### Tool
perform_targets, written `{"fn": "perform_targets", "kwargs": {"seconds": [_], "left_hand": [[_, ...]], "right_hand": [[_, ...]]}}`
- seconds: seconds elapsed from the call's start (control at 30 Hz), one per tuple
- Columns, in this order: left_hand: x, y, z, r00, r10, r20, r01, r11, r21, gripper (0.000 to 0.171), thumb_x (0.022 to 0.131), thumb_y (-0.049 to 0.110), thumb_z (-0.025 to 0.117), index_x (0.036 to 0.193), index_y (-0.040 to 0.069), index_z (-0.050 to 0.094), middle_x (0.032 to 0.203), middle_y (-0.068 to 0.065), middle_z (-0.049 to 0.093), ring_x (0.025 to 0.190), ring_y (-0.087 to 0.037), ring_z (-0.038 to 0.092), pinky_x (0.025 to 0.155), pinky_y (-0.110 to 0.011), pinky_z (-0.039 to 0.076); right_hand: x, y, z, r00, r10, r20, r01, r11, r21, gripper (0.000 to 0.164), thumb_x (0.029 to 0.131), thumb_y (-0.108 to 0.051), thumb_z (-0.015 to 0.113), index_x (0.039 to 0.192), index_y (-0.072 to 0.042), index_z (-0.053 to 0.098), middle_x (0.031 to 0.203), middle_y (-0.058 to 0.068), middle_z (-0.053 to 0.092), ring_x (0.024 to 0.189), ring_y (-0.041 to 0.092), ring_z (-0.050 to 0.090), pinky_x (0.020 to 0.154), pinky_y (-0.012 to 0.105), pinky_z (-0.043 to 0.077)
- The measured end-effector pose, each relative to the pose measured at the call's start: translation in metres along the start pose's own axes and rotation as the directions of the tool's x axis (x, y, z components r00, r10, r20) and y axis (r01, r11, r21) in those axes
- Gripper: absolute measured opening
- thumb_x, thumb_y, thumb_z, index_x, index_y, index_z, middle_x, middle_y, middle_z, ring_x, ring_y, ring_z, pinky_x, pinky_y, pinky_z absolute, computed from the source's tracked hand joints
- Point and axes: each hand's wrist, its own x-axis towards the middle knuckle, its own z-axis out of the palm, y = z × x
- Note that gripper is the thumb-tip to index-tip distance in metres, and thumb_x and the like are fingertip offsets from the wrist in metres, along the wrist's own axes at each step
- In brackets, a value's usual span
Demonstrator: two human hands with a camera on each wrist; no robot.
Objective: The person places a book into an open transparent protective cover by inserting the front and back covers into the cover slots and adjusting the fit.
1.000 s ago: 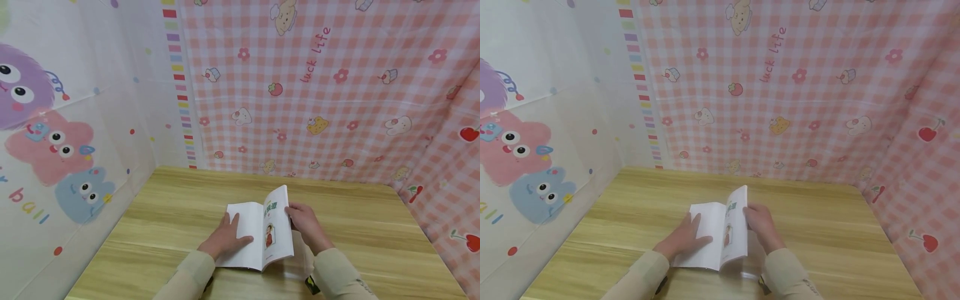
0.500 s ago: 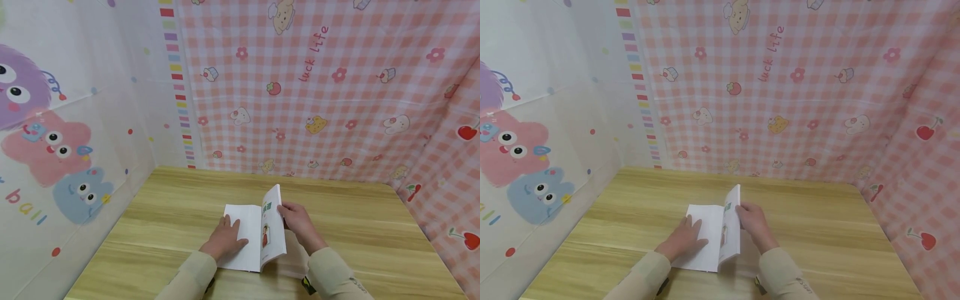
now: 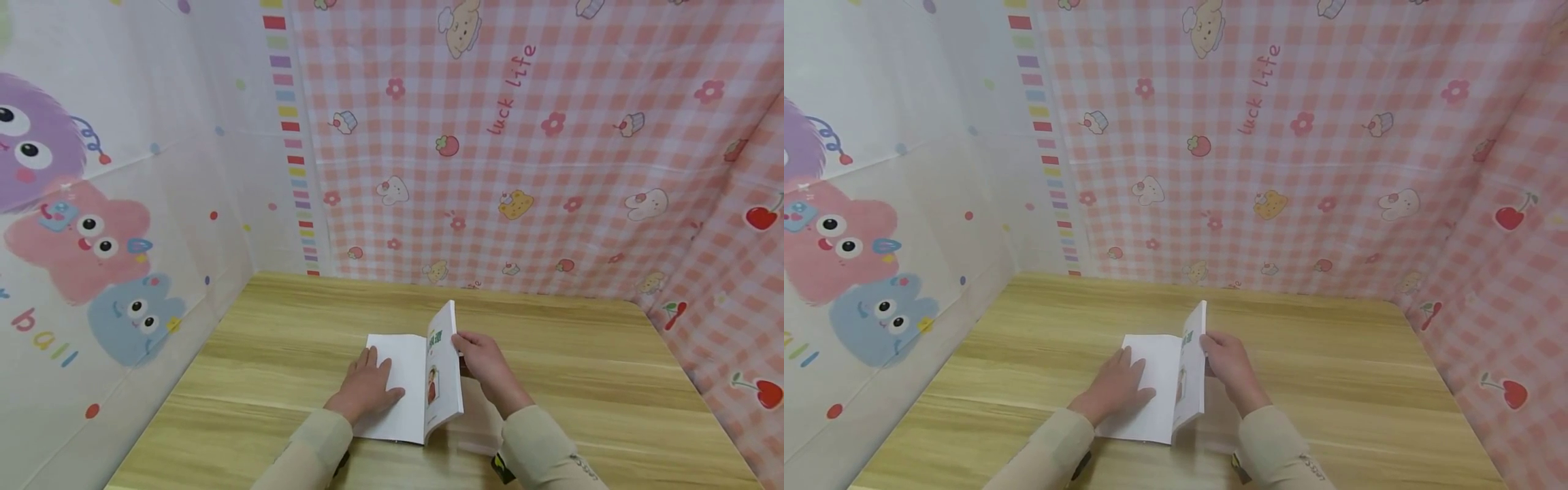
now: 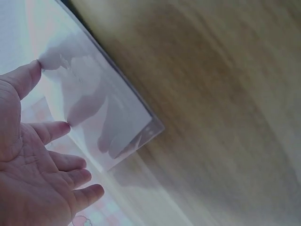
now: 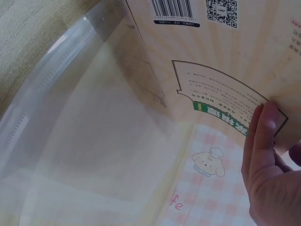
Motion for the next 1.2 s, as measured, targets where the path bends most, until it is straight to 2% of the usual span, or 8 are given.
{"fn": "perform_targets", "kwargs": {"seconds": [0.37, 0.53, 0.67, 0.83, 0.97, 1.1, 1.2], "left_hand": [[0.002, 0.014, -0.012, 0.991, 0.104, -0.083, -0.103, 0.995, 0.015, 0.065, 0.095, 0.048, 0.050, 0.139, 0.001, 0.047, 0.149, -0.028, 0.034, 0.137, -0.041, 0.026, 0.110, -0.058, 0.028], [0.003, 0.021, -0.018, 0.980, 0.165, -0.108, -0.172, 0.983, -0.065, 0.059, 0.099, 0.044, 0.042, 0.140, 0.001, 0.047, 0.148, -0.024, 0.039, 0.136, -0.037, 0.030, 0.110, -0.054, 0.031], [0.003, 0.026, -0.021, 0.971, 0.205, -0.123, -0.223, 0.963, -0.152, 0.057, 0.102, 0.043, 0.035, 0.143, 0.003, 0.043, 0.148, -0.021, 0.041, 0.135, -0.033, 0.033, 0.109, -0.052, 0.033], [0.005, 0.032, -0.022, 0.946, 0.268, -0.184, -0.304, 0.929, -0.209, 0.055, 0.104, 0.039, 0.031, 0.143, 0.002, 0.041, 0.143, -0.017, 0.049, 0.129, -0.029, 0.043, 0.107, -0.049, 0.038], [0.005, 0.035, -0.025, 0.938, 0.269, -0.219, -0.323, 0.909, -0.263, 0.057, 0.105, 0.040, 0.023, 0.143, 0.003, 0.042, 0.141, -0.014, 0.053, 0.127, -0.027, 0.045, 0.107, -0.047, 0.039], [0.004, 0.035, -0.030, 0.942, 0.214, -0.258, -0.291, 0.904, -0.314, 0.065, 0.104, 0.047, 0.016, 0.140, 0.002, 0.047, 0.135, -0.015, 0.058, 0.122, -0.029, 0.051, 0.103, -0.047, 0.042], [0.003, 0.032, -0.036, 0.942, 0.156, -0.299, -0.257, 0.906, -0.336, 0.069, 0.102, 0.053, 0.018, 0.133, 0.004, 0.056, 0.123, -0.016, 0.066, 0.110, -0.029, 0.059, 0.094, -0.049, 0.048]], "right_hand": [[-0.002, 0.003, 0.000, 1.000, 0.013, 0.021, -0.013, 1.000, 0.004, 0.043, 0.101, -0.027, 0.044, 0.129, 0.004, 0.056, 0.110, 0.025, 0.066, 0.082, 0.023, 0.066, 0.079, 0.046, 0.056], [-0.002, 0.004, 0.001, 1.000, 0.010, 0.023, -0.010, 1.000, 0.006, 0.044, 0.101, -0.029, 0.045, 0.129, 0.003, 0.056, 0.112, 0.026, 0.066, 0.085, 0.024, 0.067, 0.082, 0.049, 0.056], [-0.001, 0.004, 0.002, 0.999, 0.004, 0.035, -0.004, 1.000, 0.010, 0.044, 0.101, -0.029, 0.045, 0.129, 0.002, 0.057, 0.112, 0.025, 0.066, 0.087, 0.025, 0.067, 0.084, 0.051, 0.055], [-0.001, 0.005, 0.002, 0.999, -0.012, 0.051, 0.011, 1.000, 0.026, 0.043, 0.101, -0.028, 0.045, 0.127, 0.003, 0.058, 0.106, 0.022, 0.068, 0.084, 0.024, 0.067, 0.082, 0.051, 0.056], [-0.002, 0.006, 0.002, 0.998, -0.018, 0.058, 0.016, 0.999, 0.049, 0.042, 0.101, -0.025, 0.044, 0.126, 0.006, 0.057, 0.097, 0.018, 0.070, 0.079, 0.022, 0.068, 0.077, 0.046, 0.058], [-0.002, 0.006, 0.002, 0.999, -0.005, 0.049, 0.003, 0.999, 0.048, 0.041, 0.101, -0.023, 0.045, 0.126, 0.006, 0.057, 0.093, 0.015, 0.069, 0.075, 0.020, 0.067, 0.071, 0.042, 0.059], [-0.002, 0.007, 0.002, 0.999, 0.006, 0.040, -0.008, 0.999, 0.035, 0.040, 0.100, -0.022, 0.046, 0.127, 0.005, 0.057, 0.094, 0.016, 0.069, 0.074, 0.020, 0.066, 0.068, 0.039, 0.059]]}}
